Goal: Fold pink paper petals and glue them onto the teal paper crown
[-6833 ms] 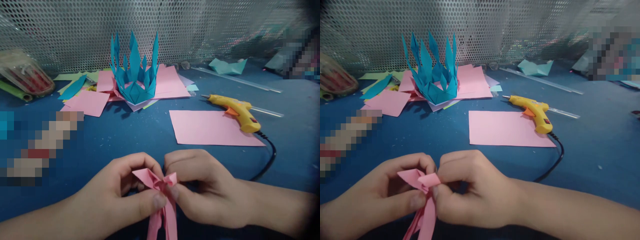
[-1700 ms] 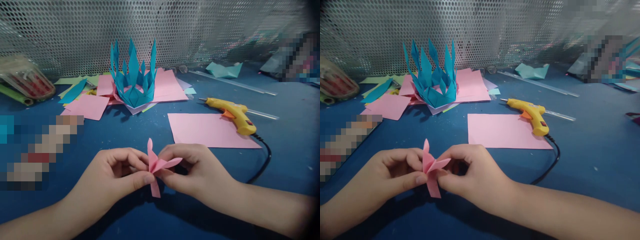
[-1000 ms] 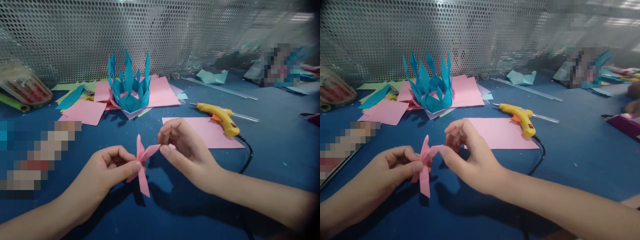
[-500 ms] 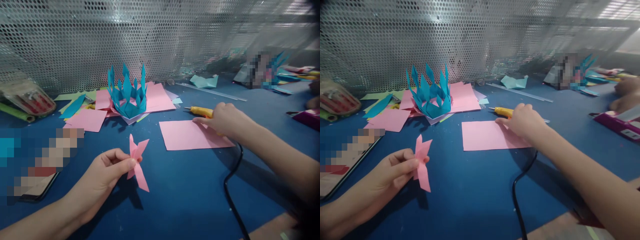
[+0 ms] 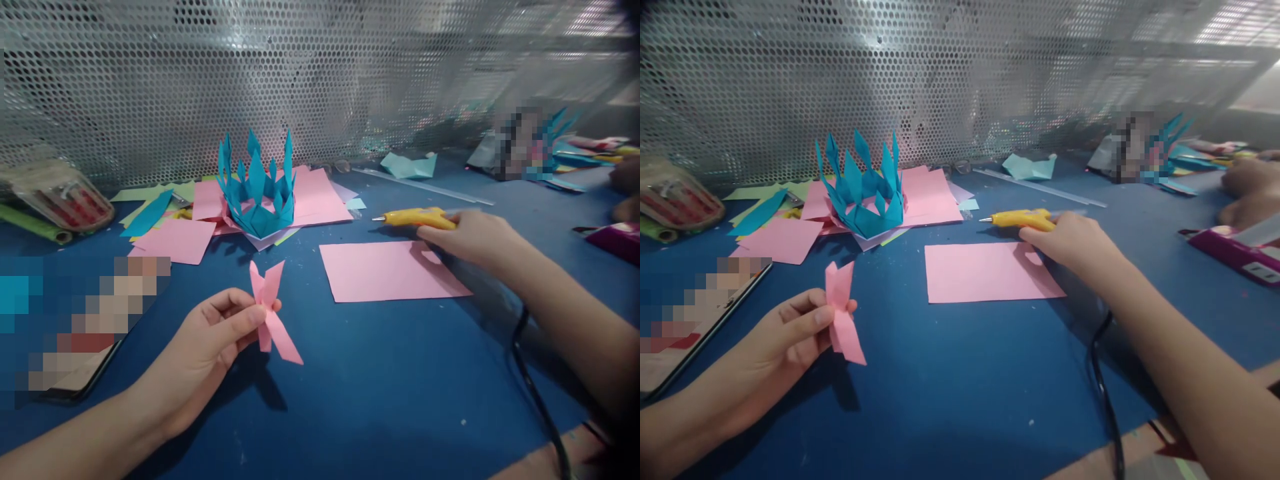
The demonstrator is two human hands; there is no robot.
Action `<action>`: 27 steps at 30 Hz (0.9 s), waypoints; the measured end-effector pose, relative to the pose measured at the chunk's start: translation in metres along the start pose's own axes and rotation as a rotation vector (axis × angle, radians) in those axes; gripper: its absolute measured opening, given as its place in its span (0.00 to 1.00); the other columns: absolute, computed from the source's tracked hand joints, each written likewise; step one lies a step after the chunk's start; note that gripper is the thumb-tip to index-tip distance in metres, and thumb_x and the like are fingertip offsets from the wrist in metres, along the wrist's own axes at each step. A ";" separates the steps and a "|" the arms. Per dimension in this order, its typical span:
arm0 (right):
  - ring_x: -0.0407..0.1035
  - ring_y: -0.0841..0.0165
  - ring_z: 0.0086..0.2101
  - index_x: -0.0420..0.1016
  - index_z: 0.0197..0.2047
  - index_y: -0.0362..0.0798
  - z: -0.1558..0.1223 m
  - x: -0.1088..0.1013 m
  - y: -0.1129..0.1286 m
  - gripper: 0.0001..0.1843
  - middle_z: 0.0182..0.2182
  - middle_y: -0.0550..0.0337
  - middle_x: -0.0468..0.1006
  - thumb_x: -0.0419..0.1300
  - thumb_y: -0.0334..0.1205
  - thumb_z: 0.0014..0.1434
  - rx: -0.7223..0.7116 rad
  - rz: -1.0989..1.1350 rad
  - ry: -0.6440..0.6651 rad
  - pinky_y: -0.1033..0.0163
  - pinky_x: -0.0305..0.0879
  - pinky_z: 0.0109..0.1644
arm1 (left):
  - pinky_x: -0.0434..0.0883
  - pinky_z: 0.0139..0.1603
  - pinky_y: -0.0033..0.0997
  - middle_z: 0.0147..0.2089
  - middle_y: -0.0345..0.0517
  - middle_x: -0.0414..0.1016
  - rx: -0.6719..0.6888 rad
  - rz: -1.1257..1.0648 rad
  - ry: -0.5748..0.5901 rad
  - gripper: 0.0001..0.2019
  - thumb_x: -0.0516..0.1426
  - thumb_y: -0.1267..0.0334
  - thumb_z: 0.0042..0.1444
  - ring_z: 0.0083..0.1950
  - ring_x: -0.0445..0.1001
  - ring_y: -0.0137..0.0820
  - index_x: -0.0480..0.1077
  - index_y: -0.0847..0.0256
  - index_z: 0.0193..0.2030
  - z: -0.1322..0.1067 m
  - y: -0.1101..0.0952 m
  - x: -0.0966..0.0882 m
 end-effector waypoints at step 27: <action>0.60 0.70 0.11 0.55 0.21 0.55 -0.110 0.020 0.090 0.09 0.09 0.68 0.62 0.56 0.41 0.44 -0.727 0.519 -0.114 0.67 0.53 0.15 | 0.71 0.27 0.23 0.24 0.39 0.80 -0.182 0.049 0.056 0.14 0.74 0.59 0.45 0.22 0.76 0.27 0.74 0.59 0.26 0.003 0.007 0.005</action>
Point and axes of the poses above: each hand's wrist, its own z-axis towards the middle knuckle, its own x-axis out of the palm, y = z × x, the point moved 4 cm from there along z, towards the middle knuckle
